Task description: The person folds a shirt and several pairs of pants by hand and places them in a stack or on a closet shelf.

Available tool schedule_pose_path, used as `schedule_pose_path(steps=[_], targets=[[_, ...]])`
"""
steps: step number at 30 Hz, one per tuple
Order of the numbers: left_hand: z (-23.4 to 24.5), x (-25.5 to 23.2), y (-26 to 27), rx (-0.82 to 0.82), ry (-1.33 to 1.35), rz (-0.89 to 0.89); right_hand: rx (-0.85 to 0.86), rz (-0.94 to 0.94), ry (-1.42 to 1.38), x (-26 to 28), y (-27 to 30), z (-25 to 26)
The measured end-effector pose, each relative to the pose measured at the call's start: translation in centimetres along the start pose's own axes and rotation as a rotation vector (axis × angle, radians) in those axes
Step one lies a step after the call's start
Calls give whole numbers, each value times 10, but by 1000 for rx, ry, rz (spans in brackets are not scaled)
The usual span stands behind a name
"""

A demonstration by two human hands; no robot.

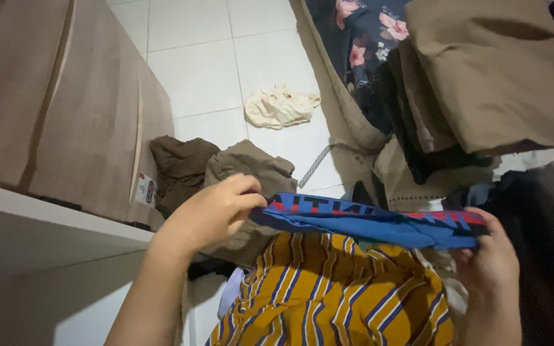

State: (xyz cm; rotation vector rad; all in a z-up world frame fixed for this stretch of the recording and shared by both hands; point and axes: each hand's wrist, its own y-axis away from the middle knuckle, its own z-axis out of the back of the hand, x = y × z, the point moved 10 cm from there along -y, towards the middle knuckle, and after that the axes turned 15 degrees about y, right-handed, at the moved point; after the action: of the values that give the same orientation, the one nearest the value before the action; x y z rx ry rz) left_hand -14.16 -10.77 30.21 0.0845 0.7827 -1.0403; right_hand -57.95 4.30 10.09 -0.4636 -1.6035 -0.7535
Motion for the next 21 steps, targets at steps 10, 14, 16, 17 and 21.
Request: schedule_pose_path(steps=[10, 14, 16, 17, 21], targets=[[35, 1, 15, -138, -129, -163, -61, 299, 1239, 105, 45, 6], [39, 32, 19, -177, 723, -30, 616, 117, 382, 75, 46, 9], [35, 32, 21, -41, 1308, -226, 594, 170, 303, 60, 39, 20], [24, 47, 15, -65, 1461, -177, 586, 194, 263, 48, 36, 21], [-22, 103, -10, -291, 1740, 134, 647, 197, 249, 11, 23, 9]])
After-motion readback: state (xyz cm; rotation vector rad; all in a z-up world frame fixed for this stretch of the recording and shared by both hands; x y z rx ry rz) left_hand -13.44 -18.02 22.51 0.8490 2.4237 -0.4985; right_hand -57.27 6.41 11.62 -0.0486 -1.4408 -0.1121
